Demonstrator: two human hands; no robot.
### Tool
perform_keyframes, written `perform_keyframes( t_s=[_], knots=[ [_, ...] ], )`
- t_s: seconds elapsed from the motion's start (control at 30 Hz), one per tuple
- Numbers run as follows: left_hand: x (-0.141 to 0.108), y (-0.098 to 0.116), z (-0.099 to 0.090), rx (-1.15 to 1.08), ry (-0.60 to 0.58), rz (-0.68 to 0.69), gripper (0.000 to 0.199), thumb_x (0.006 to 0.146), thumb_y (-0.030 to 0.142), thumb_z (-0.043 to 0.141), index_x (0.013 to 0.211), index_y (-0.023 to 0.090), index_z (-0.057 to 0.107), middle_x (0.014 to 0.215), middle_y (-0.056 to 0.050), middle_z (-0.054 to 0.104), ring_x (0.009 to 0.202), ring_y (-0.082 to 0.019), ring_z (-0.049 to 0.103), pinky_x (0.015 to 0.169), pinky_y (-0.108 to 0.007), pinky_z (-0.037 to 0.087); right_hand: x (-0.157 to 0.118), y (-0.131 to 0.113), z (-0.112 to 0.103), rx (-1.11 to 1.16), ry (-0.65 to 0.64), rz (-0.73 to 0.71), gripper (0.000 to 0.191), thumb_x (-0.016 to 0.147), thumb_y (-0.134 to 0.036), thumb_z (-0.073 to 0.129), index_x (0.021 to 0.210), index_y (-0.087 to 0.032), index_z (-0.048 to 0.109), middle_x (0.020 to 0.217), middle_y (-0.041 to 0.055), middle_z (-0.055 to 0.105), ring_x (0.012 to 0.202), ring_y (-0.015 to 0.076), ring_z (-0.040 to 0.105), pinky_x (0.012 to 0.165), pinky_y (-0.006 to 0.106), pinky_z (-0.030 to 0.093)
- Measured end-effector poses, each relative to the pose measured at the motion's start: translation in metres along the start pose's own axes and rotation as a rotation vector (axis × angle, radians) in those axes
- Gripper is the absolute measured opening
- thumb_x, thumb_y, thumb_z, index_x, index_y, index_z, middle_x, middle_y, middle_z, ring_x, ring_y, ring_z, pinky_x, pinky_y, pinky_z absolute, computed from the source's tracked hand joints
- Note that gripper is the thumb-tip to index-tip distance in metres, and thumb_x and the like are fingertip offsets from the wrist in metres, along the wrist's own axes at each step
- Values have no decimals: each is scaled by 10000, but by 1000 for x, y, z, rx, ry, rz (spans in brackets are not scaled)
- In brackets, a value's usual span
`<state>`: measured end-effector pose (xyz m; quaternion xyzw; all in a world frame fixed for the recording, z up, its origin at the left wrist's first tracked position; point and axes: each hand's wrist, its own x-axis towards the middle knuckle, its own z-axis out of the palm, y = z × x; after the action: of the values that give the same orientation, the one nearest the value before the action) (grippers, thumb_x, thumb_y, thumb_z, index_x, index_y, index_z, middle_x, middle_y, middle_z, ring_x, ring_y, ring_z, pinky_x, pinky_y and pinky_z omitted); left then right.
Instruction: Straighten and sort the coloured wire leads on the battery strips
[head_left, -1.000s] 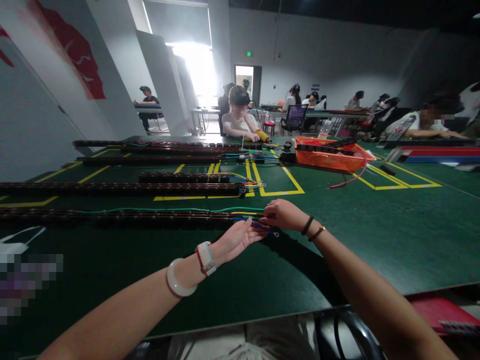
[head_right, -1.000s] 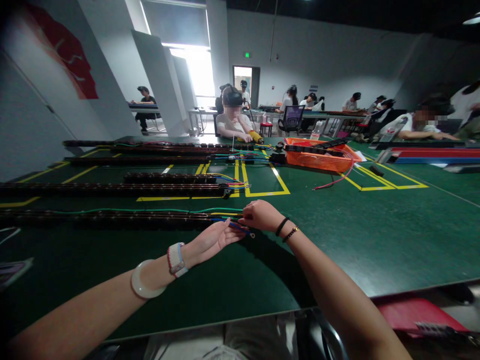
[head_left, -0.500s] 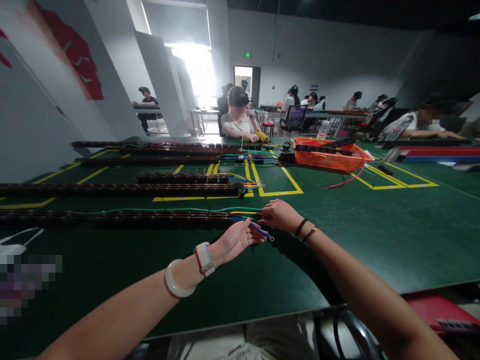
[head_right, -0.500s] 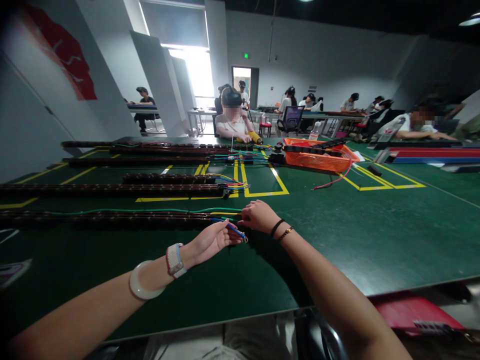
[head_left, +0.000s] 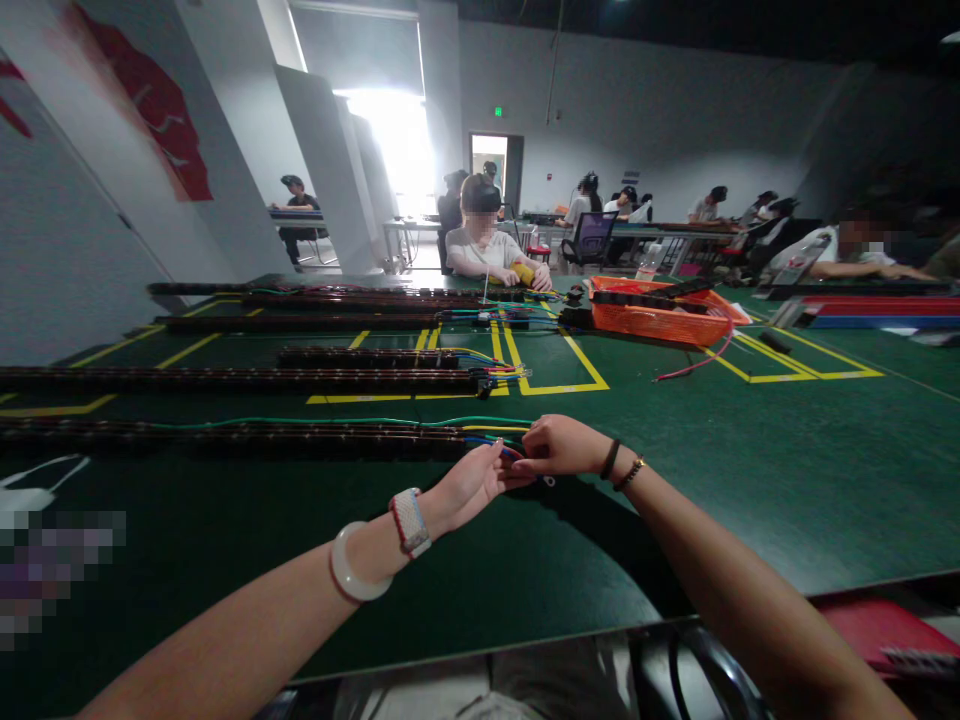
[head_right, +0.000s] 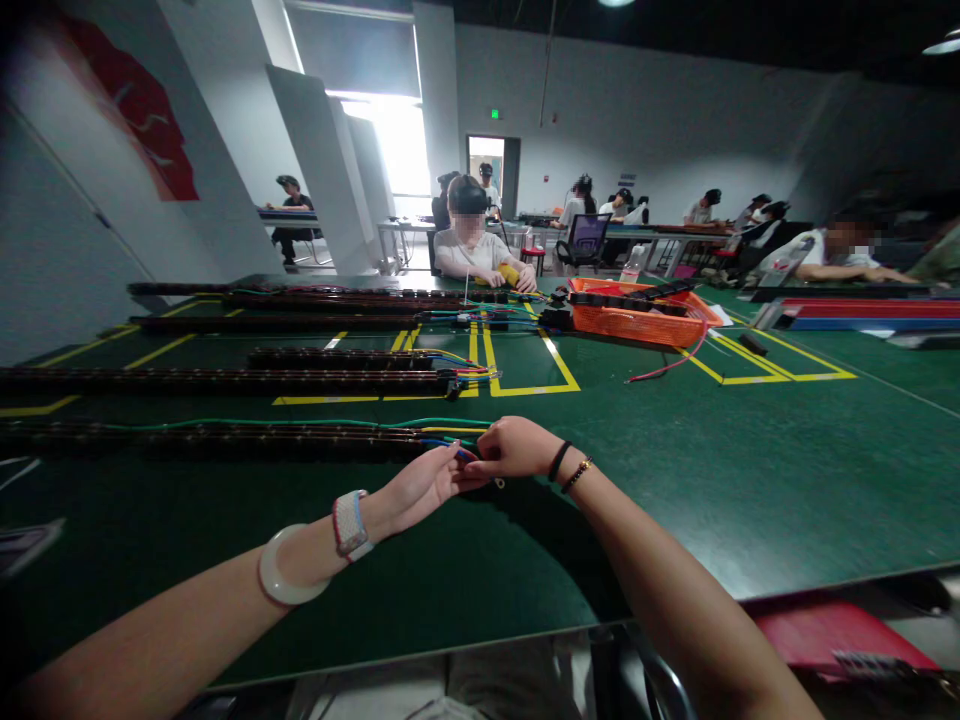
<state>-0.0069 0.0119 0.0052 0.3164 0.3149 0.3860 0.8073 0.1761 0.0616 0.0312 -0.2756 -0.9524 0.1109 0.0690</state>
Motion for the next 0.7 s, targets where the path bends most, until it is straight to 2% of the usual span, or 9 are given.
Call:
perform_keyframes(
  t_s=[0.17,0.3,0.4,0.47,0.57,0.7],
  knots=[
    [5,-3,-3,20,-10,4,280,936,219,364,854,71,587,869,-154,679,831,-190,656,937,-402,446,0,2,2,-12,-25,43,431,904,-413,461,580,-139,534,527,-22,446,509,78,308,542,226,223],
    [4,-5,-2,196,-77,15,322,933,274,368,902,59,607,891,-176,683,855,-217,661,891,-397,468,1,5,5,-44,13,29,409,918,-330,437,565,-143,527,533,-13,474,527,84,343,597,230,264],
    [1,-5,-1,368,-103,14,395,918,366,389,811,61,616,809,-177,686,769,-225,671,770,-364,507,1,7,7,-75,48,12,384,910,-308,457,570,-148,535,542,-6,509,539,90,384,649,241,290],
    [-2,-5,0,438,-128,-2,453,901,442,394,753,74,614,719,-156,679,678,-211,667,636,-305,506,1,7,10,-82,45,-4,366,907,-297,470,581,-150,549,555,2,542,565,98,431,682,246,300],
    [-5,-5,1,490,-164,-8,506,872,522,399,702,94,607,609,-122,655,563,-181,642,459,-220,414,3,4,16,-91,10,-28,262,879,-232,502,646,-159,597,676,16,628,651,107,507,729,255,302],
    [-5,-5,2,512,-177,-6,508,856,539,412,682,101,604,580,-107,646,525,-162,627,421,-198,371,6,-4,23,-215,-32,-24,210,830,-195,526,639,-161,606,729,30,653,714,136,531,737,279,291]
  ],
)
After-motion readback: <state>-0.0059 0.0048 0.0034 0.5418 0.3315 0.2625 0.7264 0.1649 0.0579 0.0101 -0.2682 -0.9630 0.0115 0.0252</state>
